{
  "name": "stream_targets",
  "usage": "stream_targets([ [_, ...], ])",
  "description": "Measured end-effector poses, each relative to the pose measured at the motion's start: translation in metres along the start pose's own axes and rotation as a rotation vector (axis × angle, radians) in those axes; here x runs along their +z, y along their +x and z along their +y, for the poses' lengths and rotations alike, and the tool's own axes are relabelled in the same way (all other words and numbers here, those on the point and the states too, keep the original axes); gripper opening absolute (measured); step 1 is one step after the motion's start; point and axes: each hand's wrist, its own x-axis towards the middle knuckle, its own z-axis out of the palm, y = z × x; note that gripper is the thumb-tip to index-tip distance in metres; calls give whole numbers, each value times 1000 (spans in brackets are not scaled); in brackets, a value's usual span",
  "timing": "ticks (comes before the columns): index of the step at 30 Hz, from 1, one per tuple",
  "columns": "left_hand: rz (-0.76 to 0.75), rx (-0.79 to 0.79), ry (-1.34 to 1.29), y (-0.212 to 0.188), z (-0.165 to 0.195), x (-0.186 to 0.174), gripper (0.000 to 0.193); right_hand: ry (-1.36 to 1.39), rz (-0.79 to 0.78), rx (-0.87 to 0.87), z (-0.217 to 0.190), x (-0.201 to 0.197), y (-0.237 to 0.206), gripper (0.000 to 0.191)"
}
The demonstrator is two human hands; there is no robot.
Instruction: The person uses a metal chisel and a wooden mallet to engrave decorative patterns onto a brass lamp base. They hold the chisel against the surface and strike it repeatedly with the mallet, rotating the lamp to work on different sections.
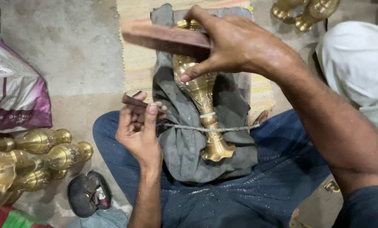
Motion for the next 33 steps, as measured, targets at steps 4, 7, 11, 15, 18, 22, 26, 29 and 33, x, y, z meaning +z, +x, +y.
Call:
stream_targets([
  [4,-37,-12,3,-1,-2,-3,27,252,127,-426,41,12,4,102],
  [7,-104,50,26,1,0,6,27,825,-106,-149,65,23,0,119],
  [11,-190,147,5,4,4,34,31,884,-201,35,73,31,-4,118],
  [15,-242,282,147,11,3,55,36,786,-120,-199,64,24,-10,101],
  [18,-248,342,176,14,1,56,37,642,-56,-102,53,10,-20,94],
  [22,-250,230,74,13,-3,54,35,-5,283,-173,37,-9,-49,65],
  [26,-269,353,140,16,-4,53,33,-369,514,-367,25,-33,-74,42],
  [29,-321,408,204,17,0,50,32,-546,588,-346,15,-48,-90,31],
  [33,-291,465,275,13,6,50,34,-528,480,-243,-3,-66,-93,25],
])
